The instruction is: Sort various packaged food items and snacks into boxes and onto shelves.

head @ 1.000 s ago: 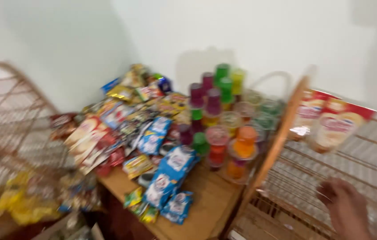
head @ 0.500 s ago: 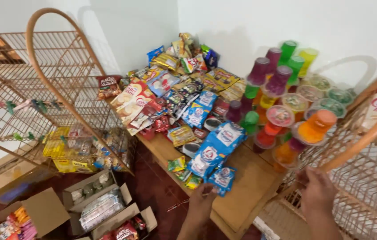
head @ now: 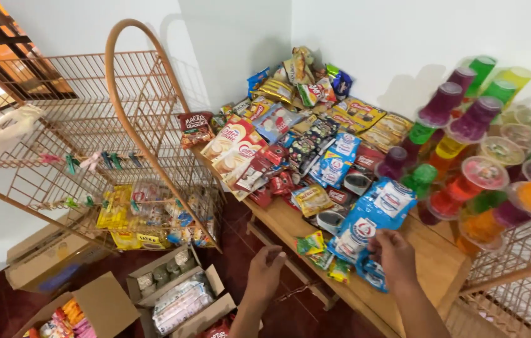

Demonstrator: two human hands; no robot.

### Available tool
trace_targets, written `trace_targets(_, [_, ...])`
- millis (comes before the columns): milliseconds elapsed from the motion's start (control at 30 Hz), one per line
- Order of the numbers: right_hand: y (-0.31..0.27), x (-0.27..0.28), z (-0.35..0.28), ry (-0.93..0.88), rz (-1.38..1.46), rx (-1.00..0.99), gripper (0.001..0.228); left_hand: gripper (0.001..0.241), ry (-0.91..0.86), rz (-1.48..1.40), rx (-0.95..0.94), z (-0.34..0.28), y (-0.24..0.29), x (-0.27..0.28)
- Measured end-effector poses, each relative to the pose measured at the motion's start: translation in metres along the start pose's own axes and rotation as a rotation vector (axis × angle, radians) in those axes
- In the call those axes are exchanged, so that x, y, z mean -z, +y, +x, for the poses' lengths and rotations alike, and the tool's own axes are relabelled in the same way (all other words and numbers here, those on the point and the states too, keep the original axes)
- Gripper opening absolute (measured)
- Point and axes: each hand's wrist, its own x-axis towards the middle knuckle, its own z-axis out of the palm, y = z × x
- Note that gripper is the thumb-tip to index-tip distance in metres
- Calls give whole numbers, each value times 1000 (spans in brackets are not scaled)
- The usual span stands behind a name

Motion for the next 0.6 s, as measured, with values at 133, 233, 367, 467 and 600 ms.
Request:
trace_targets(133, [20, -43, 2, -30, -70, -42, 17, 32, 67, 53, 18, 13, 15, 35])
trace_targets(233, [20, -79, 0, -61, -94, -88, 18, 32, 100, 87, 45, 28, 17, 53])
trace_targets(367, [50, -114, 21, -104, -167, -130, 19, 32, 157, 110, 77, 55, 11, 70])
trace_targets(467, [53, -150, 39, -154, -196, -137, 20, 32, 193, 197, 21, 86, -13, 82])
trace_targets(600, [72, -194, 54, -236, -185, -202, 19, 30, 241, 72, 4, 118, -9, 86])
